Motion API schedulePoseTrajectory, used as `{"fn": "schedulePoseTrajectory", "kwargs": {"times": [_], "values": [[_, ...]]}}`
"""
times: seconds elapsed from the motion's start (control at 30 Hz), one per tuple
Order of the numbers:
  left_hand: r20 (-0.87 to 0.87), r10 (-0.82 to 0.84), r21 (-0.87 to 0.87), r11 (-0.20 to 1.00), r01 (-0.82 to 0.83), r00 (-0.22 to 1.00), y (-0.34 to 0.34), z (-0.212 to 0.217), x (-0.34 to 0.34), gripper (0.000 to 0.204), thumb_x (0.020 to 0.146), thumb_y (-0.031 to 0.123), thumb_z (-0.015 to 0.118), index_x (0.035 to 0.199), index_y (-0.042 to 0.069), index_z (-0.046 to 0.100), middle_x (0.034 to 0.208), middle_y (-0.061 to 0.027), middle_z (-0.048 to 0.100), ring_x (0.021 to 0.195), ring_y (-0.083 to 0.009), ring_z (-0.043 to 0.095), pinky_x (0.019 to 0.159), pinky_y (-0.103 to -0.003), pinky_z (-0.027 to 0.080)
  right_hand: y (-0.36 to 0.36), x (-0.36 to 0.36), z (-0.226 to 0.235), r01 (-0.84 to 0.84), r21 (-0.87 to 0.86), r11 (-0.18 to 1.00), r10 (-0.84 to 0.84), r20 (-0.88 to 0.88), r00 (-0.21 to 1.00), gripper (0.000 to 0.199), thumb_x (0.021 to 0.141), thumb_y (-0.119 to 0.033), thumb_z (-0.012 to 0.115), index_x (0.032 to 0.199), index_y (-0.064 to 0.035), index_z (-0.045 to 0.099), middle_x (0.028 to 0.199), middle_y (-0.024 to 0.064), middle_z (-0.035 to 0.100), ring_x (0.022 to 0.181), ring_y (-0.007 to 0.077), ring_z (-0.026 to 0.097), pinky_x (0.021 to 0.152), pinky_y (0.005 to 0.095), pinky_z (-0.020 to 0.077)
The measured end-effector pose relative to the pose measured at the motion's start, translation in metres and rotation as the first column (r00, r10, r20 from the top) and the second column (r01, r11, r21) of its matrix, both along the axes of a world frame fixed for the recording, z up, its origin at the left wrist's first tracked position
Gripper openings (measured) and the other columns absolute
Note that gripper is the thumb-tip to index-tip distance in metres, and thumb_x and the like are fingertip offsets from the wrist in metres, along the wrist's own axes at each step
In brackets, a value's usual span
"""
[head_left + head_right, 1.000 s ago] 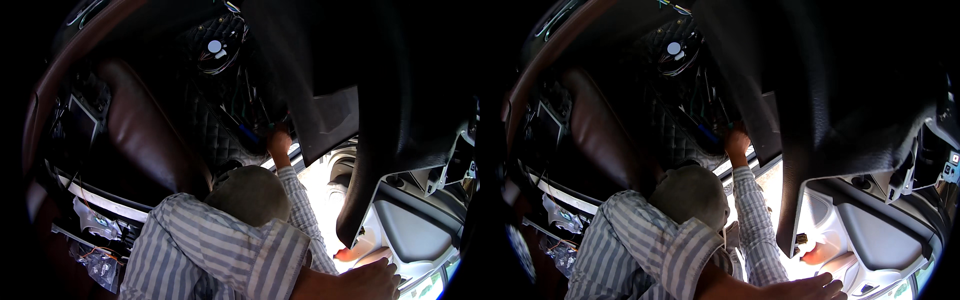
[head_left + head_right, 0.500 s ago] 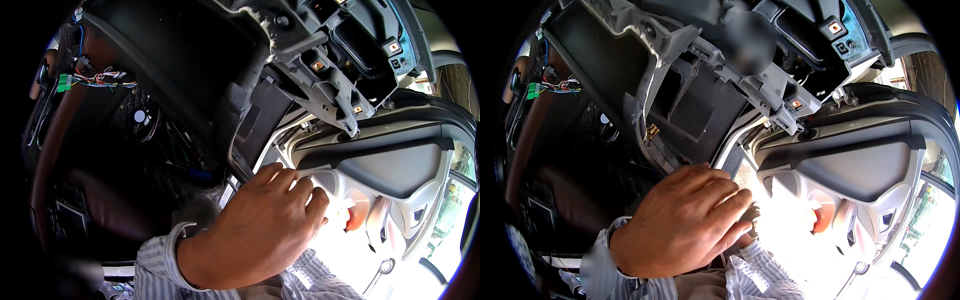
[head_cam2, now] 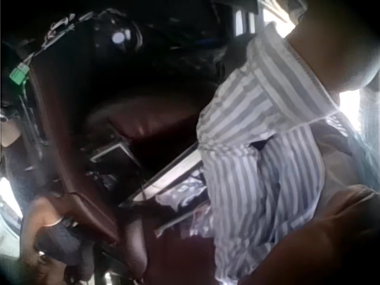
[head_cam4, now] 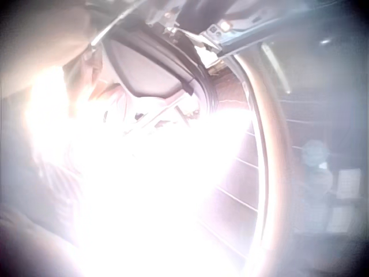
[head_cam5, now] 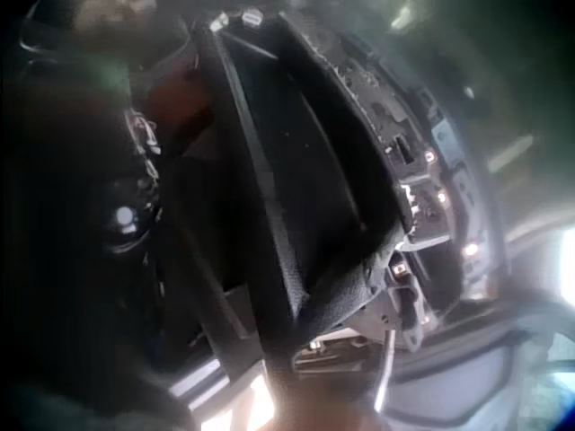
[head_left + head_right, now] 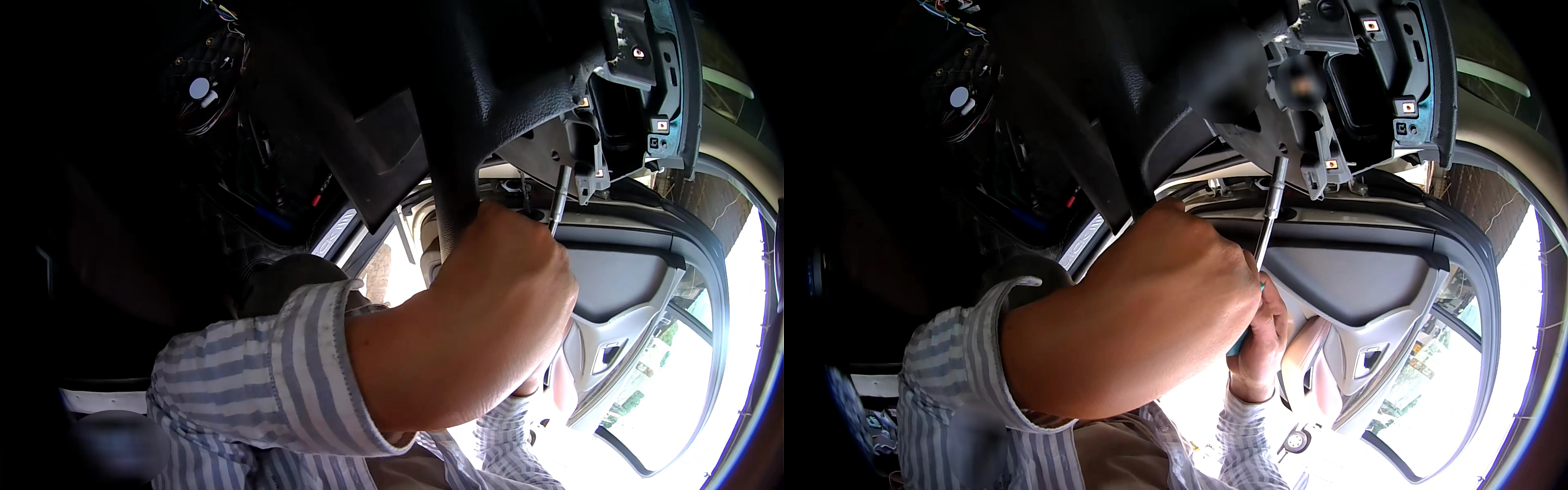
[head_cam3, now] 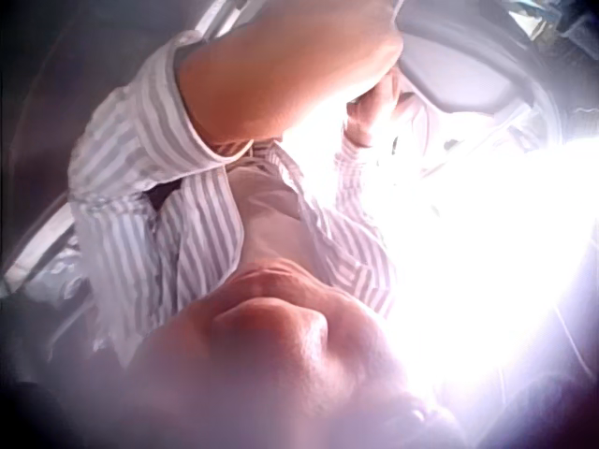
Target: The person uses a screwdriver and a pry tool to remove screws and plastic trim panels from the dashboard area of a car. They systematically detach various components, including a central console piece and side panels, exposing the underlying wiring and structure.
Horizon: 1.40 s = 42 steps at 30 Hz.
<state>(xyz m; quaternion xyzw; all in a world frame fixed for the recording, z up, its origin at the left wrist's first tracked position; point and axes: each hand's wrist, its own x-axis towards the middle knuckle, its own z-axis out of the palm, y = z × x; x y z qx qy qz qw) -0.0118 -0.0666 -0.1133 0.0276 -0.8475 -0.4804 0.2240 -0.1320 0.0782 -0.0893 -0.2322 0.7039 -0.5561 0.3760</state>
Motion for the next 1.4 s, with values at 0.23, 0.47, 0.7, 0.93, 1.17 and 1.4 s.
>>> {"fn": "schedulePoseTrajectory", "kwargs": {"times": [0.23,0.47,0.7,0.93,1.17,1.4], "values": [[-0.117,0.303,-0.186,0.929,-0.320,0.946,0.000,0.019,0.023,0.045,0.066,0.048,0.073,0.071,0.003,0.068,0.062,-0.0114,0.061,0.062,-0.0263,0.060,0.071,-0.041,0.045,-0.068,0.043,0.013,0.185,-0.198,0.963,-0.105,0.359,0.927,0.033,0.101,-0.031,0.044,0.107,-0.0017,0.058,0.096,0.0064,0.065,0.088,0.0158,0.061,0.080,0.0274,0.0465],[-0.191,0.237,-0.378,0.878,-0.294,0.953,-0.008,0.012,0.023,0.042,0.091,0.026,0.052,0.112,-0.010,0.060,0.083,-0.0148,0.064,0.080,-0.0255,0.061,0.079,-0.040,0.048,-0.071,0.031,0.000,0.178,-0.251,0.951,-0.063,0.409,0.910,0.034,0.101,-0.033,0.044,0.108,-0.0021,0.057,0.097,0.0064,0.065,0.089,0.0160,0.060,0.081,0.0282,0.0465],[-0.198,0.238,-0.374,0.878,-0.298,0.951,0.009,0.001,0.005,0.038,0.089,0.024,0.057,0.114,-0.003,0.065,0.104,-0.0182,0.065,0.100,-0.0297,0.062,0.094,-0.046,0.044,-0.074,0.024,-0.002,0.174,-0.272,0.946,-0.051,0.406,0.913,0.035,0.101,-0.035,0.044,0.109,-0.0025,0.057,0.098,0.0063,0.064,0.090,0.0163,0.060,0.082,0.0289,0.0465],[-0.241,0.289,-0.375,0.853,-0.364,0.926,0.008,0.004,0.011,0.045,0.091,0.028,0.055,0.119,-0.006,0.061,0.109,-0.0220,0.063,0.101,-0.0303,0.062,0.096,-0.044,0.044,-0.078,0.023,-0.001,0.146,-0.278,0.949,-0.023,0.401,0.916,0.037,0.102,-0.036,0.044,0.110,-0.0030,0.056,0.100,0.0062,0.064,0.091,0.0166,0.060,0.083,0.0296,0.0465],[-0.281,0.316,-0.382,0.830,-0.407,0.906,0.013,-0.002,0.012,0.052,0.092,0.033,0.053,0.123,-0.008,0.057,0.114,-0.0258,0.061,0.103,-0.0309,0.061,0.098,-0.042,0.044,-0.075,0.018,-0.002,0.153,-0.284,0.946,-0.026,0.405,0.914,0.038,0.102,-0.038,0.044,0.111,-0.0034,0.056,0.101,0.0062,0.064,0.092,0.0168,0.060,0.084,0.0304,0.0464],[-0.286,0.258,-0.304,0.889,-0.343,0.923,-0.017,0.005,0.030,0.053,0.094,0.034,0.050,0.120,-0.012,0.056,0.104,-0.0259,0.063,0.092,-0.0285,0.063,0.090,-0.037,0.049,-0.077,0.009,-0.003,0.139,-0.321,0.937,0.015,0.434,0.901,0.039,0.102,-0.040,0.044,0.112,-0.0038,0.055,0.102,0.0061,0.064,0.093,0.0171,0.059,0.084,0.0311,0.0464]]}}
